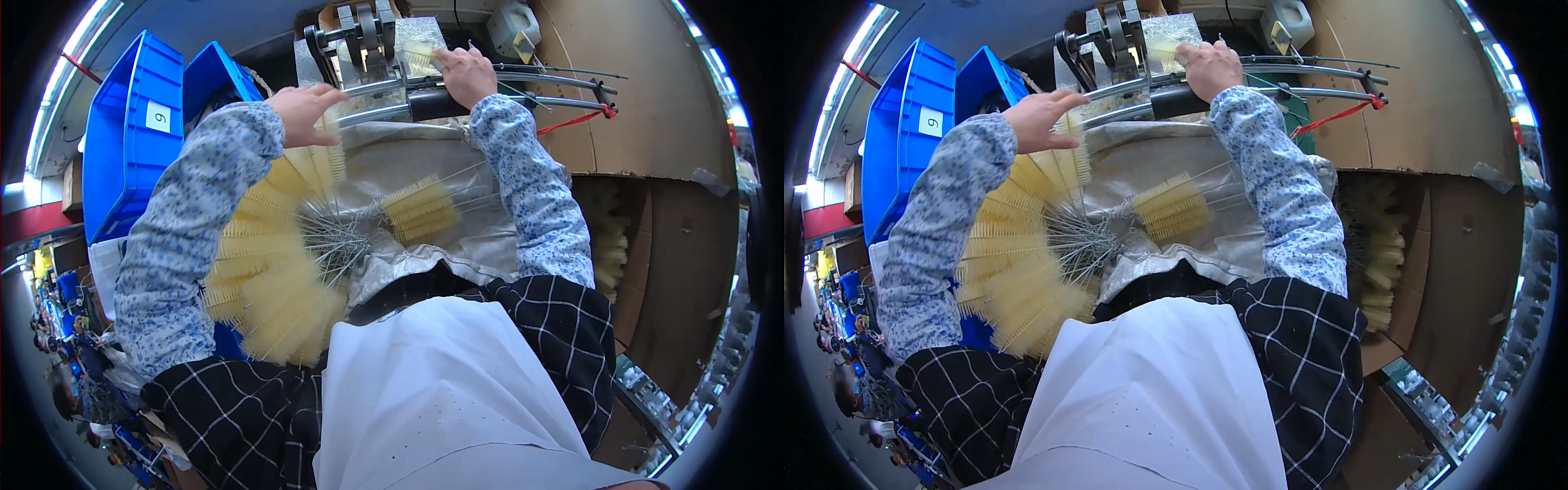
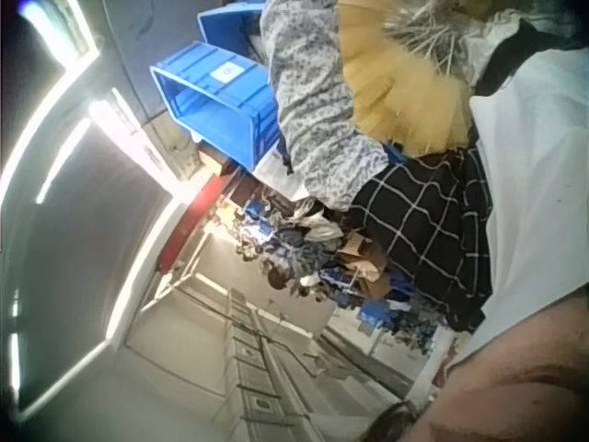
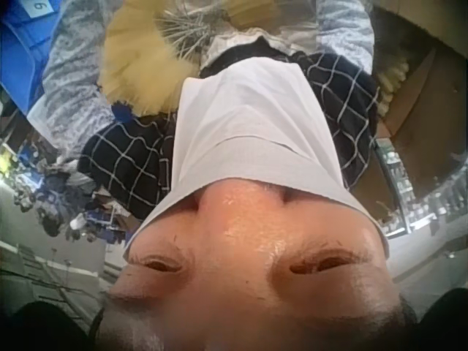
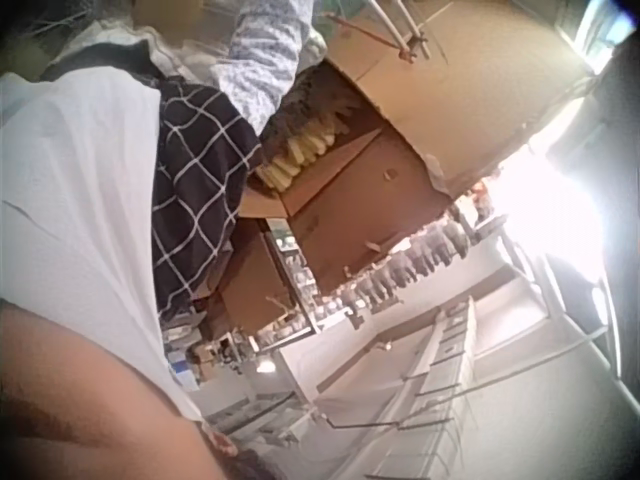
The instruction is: The person repeatedly picks up yellow bristle brush heads from a blue bin and inserts them into a metal jig. They use a tool to secure the brush heads onto metal rods within the jig. The person handles the brushes one at a time, placing them into the jig and then removing them.
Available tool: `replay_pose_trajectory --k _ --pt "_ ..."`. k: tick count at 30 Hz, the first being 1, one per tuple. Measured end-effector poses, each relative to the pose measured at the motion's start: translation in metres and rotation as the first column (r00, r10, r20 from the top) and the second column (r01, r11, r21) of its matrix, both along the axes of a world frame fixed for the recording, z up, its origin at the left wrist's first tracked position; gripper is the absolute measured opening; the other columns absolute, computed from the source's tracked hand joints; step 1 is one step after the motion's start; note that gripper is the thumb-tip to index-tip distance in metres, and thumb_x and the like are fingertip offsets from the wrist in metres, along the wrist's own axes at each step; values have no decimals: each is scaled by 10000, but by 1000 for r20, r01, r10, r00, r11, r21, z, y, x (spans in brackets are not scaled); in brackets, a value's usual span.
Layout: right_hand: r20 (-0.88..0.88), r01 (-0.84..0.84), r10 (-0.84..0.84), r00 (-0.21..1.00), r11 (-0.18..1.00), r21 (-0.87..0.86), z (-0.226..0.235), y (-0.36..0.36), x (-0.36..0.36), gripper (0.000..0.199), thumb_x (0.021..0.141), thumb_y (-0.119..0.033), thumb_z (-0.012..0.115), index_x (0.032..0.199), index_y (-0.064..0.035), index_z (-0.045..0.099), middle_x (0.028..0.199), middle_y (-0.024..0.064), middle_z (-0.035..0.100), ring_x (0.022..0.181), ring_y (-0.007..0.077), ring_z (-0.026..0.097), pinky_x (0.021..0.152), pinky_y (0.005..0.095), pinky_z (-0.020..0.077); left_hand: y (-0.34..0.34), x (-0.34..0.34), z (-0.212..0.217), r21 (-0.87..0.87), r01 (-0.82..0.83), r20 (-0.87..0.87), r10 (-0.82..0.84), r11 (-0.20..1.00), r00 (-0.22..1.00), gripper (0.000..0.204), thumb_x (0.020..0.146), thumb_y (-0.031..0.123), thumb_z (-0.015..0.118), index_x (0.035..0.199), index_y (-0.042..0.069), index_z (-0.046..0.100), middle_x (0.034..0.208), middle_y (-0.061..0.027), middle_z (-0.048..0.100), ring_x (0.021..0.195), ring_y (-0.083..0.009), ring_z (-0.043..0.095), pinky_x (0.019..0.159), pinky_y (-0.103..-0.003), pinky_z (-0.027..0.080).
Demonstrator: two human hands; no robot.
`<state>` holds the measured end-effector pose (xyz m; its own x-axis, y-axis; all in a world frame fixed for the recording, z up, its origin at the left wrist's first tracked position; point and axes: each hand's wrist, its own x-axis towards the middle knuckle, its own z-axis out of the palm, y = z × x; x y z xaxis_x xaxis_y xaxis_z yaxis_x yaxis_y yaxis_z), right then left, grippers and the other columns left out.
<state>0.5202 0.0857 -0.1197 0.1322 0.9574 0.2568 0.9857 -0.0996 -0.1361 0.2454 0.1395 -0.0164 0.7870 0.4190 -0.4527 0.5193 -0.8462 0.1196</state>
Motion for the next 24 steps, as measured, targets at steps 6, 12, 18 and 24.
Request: replay_pose_trajectory --k 6,12,18,24 --pt "3 27 -27 1000 989 -145 12 15 -14 287 862 -267 429 1117 -263 562 1007 45 591 954 222 511 871 364 374 13 -13 1 -263 -84 -100 60 961 993 475 712 297 655 1110 132 454 1096 -154 461 1014 -297 480 879 -387 385" --pt "-30 -32 29 999 995 -96 0 18 -7 289 870 -336 428 1113 -260 565 1008 46 602 958 208 518 879 368 373 7 -22 24 -400 -82 -84 53 913 995 316 686 188 660 914 59 484 867 -99 508 872 -205 492 746 -322 411" --pt "-149 24 -56 987 977 -212 1 22 -6 294 871 -356 415 1108 -272 566 1011 38 607 966 208 514 875 374 368 -16 -24 52 -472 -210 -104 182 856 978 299 690 176 629 923 56 485 688 -64 497 654 -167 504 597 -298 407" --pt "105 -84 92 990 993 -84 -11 38 5 315 875 -195 401 1123 -312 555 1076 0 572 1076 166 418 869 365 295 -20 -40 40 -456 -320 67 391 831 918 295 699 178 581 911 -6 492 663 -80 534 556 -143 536 509 -268 421"
